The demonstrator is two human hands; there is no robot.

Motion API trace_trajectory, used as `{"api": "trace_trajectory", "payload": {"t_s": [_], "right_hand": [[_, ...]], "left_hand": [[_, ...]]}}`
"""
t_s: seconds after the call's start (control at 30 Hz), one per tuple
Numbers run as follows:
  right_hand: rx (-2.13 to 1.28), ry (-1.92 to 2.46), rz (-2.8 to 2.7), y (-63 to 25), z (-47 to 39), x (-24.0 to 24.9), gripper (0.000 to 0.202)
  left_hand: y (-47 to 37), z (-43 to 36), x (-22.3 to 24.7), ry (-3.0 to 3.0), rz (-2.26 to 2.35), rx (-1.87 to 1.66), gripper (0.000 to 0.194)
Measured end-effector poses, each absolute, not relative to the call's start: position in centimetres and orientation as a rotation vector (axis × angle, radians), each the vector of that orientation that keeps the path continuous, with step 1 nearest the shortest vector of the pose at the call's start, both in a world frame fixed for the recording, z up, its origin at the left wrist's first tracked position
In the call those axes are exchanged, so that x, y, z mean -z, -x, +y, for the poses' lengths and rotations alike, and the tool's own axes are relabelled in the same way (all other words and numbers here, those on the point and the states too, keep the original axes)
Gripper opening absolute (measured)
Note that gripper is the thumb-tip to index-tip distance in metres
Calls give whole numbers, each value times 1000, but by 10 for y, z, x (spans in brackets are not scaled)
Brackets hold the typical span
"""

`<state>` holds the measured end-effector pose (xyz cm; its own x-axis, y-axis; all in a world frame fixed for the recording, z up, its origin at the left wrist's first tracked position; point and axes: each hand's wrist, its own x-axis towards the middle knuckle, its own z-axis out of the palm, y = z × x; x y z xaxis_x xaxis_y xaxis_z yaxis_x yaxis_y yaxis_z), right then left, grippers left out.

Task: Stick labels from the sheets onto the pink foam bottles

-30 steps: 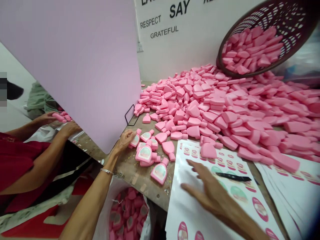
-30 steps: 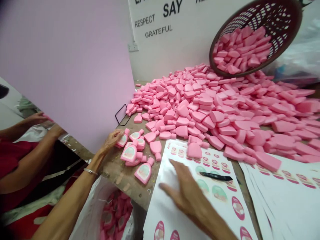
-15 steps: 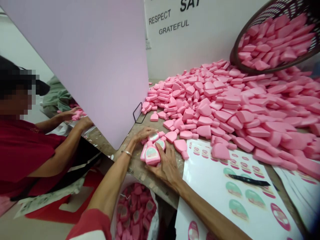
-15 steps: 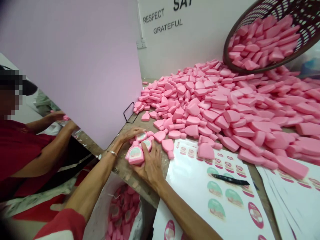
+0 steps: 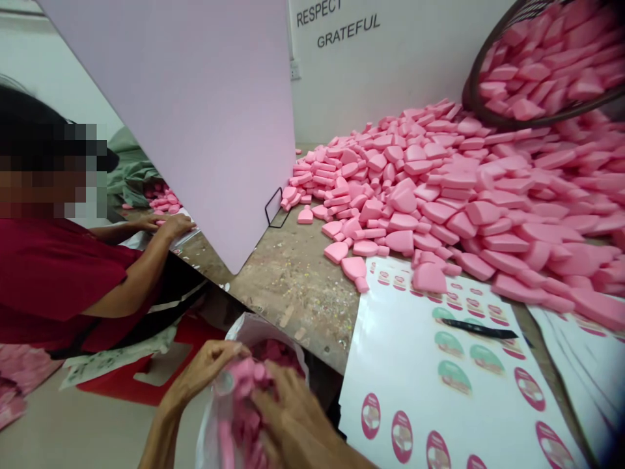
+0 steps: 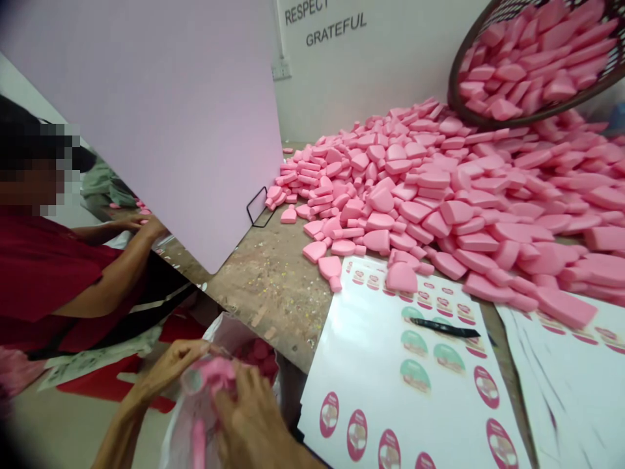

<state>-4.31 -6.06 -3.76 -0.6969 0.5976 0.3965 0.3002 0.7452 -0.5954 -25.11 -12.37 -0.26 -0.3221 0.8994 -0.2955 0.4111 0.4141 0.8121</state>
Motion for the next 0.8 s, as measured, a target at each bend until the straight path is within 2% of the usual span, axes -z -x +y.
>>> {"api": "trace_trajectory", "payload": {"t_s": [0.03,0.1,0.17,0.23,0.37,0.43,0.5,0.57,0.63,0.7,0.73,0.8], "right_hand": [[-629,682,-2366,34,-38,28,45],[-469,976,-2416,19,19,9,36],[-371,1236,-2307,8,76,-4,43],[-462,1381,-2274,0,120,-8,39],[-677,1292,-2310,-26,157,-13,25],[-977,1185,-2313,-47,157,-23,35],[-1422,1027,-2271,-70,148,-37,41],[-1775,880,-2210,-92,133,-51,41],[-1896,847,-2209,-112,117,-58,41],[-1776,971,-2217,-134,107,-56,43],[-1586,1095,-2217,-146,105,-52,42],[-995,1334,-2204,-172,106,-38,37]], "left_hand": [[250,-128,6,-1134,1904,-738,41],[244,-129,7,-1182,1936,-653,40],[235,-122,1,-1235,1966,-646,42],[225,-108,-10,-1286,1938,-697,43],[200,-63,-32,-1301,1897,-970,40],[181,-34,-41,-1260,1859,-1154,39],[157,-6,-48,-1258,1719,-1228,39],[128,14,-52,-1234,1461,-1128,44],[98,24,-52,-1192,1179,-907,45],[71,26,-47,-1123,1002,-733,40],[59,24,-42,-1078,979,-712,39],[42,21,-33,-970,1027,-782,39]]}}
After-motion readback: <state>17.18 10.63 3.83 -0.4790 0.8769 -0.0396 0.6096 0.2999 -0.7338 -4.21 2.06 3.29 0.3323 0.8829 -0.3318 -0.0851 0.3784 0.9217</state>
